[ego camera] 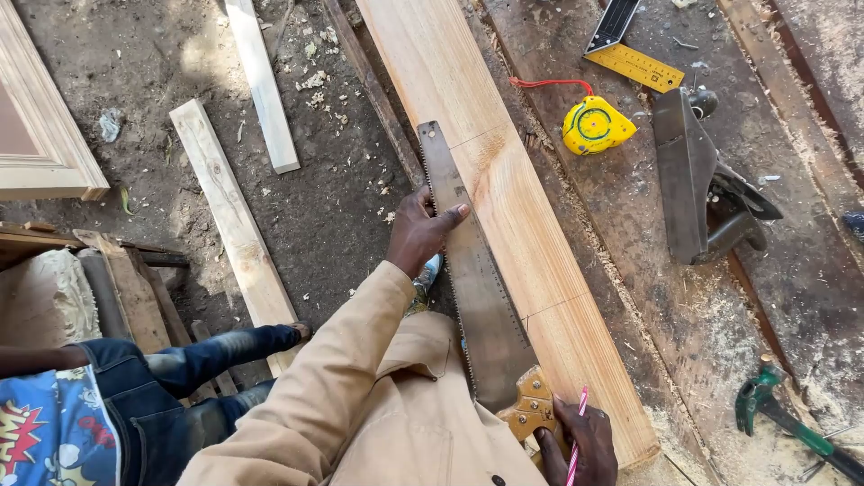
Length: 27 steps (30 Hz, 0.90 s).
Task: The person uses a hand saw as a straightedge to draw long lines on a wooden plank with a pink pencil. They then use a yellow speed square to draw perpendicular and angled lines, completing a geometric layout on the wood surface.
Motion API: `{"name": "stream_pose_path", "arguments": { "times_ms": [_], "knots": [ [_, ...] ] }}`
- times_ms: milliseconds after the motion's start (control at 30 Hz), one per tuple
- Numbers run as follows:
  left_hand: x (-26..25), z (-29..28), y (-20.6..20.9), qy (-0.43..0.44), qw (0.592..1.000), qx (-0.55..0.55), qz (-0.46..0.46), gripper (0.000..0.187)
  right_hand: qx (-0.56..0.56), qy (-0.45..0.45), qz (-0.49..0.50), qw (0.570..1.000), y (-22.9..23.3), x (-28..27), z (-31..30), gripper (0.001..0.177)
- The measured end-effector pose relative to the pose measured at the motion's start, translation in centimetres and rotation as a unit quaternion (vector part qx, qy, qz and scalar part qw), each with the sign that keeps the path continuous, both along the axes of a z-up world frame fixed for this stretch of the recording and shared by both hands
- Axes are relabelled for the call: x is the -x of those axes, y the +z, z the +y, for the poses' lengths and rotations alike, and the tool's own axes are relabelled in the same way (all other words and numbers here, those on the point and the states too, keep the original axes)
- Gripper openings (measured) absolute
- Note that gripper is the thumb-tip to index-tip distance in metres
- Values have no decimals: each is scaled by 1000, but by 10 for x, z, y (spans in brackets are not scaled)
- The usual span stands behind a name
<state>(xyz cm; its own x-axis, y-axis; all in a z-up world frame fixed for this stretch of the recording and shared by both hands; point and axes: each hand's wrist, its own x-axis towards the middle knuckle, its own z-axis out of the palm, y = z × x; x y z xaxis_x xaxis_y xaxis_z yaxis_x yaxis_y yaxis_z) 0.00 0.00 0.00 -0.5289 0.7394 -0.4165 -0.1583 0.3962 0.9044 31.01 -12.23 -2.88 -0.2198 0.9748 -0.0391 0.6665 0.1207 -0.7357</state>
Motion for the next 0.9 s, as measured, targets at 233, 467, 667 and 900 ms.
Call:
{"name": "stream_pose_path", "arguments": {
  "times_ms": [233,467,667,900],
  "knots": [
    [-1,-1,-2,-12,998,2,61,36,-8,18,-28,999,-16,-11,-3,42],
    [-1,1,-2,-8,999,-7,51,38,2,24,-12,1000,-15,-11,1,44],
    [-2,0,-2,1,999,4,36,36,-19,45,-2,999,-17,-14,-1,43],
    [-6,4,12,-4,999,45,29,38,34,30,-46,998,-4,-9,1,42]
  ]
}}
